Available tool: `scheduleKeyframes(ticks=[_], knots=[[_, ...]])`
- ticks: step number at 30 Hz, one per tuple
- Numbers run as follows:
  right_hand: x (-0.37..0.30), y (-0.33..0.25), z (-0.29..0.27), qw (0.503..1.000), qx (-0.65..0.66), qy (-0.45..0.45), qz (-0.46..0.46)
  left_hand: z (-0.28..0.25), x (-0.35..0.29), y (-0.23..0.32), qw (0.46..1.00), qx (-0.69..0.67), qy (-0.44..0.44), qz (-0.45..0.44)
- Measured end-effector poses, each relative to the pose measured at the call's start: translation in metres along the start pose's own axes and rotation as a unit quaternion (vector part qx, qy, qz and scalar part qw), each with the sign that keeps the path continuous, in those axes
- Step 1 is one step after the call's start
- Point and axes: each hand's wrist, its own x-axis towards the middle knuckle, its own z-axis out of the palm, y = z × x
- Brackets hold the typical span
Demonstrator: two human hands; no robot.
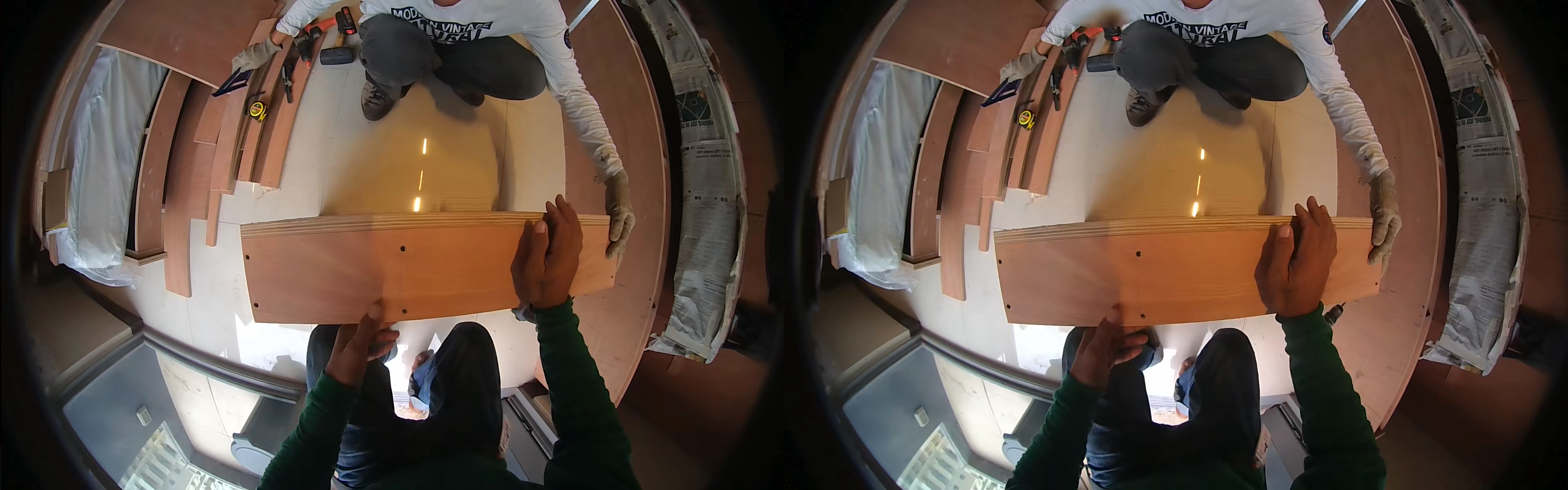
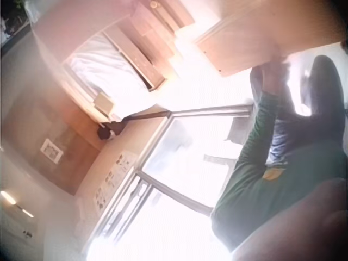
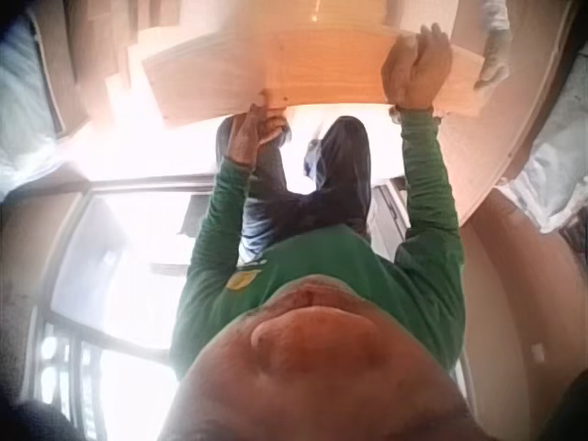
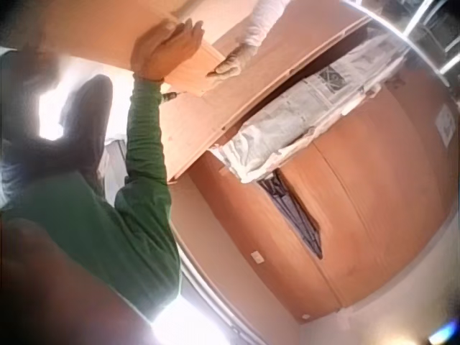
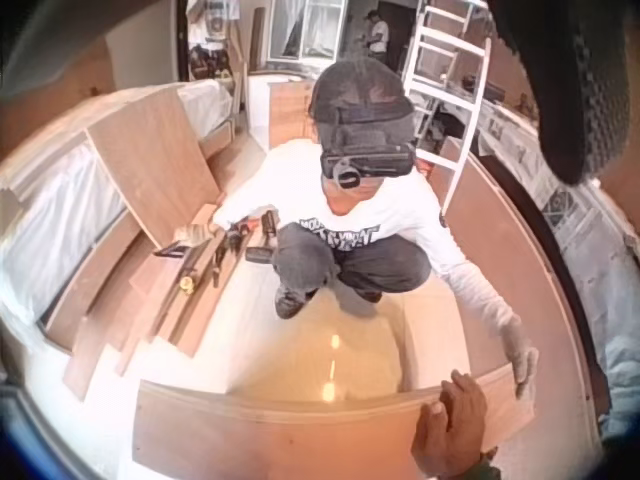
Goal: The person assembles a wooden cabinet with a colleague. They position wooden panels, use a speed square and pencil to mark measurements, and use a power drill to fasten the pieces together.
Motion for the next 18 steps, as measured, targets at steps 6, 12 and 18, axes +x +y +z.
scheduleKeyframes(ticks=[6,12,18], knots=[[0.014,-0.009,-0.001,0.996,-0.03,-0.073,0.032,-0.017,-0.041,0.082,0.726,0.441,0.365,0.381],[0.028,-0.024,0.005,0.996,0.018,-0.058,0.071,-0.034,0.056,0.11,0.734,0.345,0.579,0.082],[0.026,-0.015,-0.001,0.986,0.087,-0.036,0.137,-0.018,0.067,0.112,0.686,0.418,0.595,0.037]])
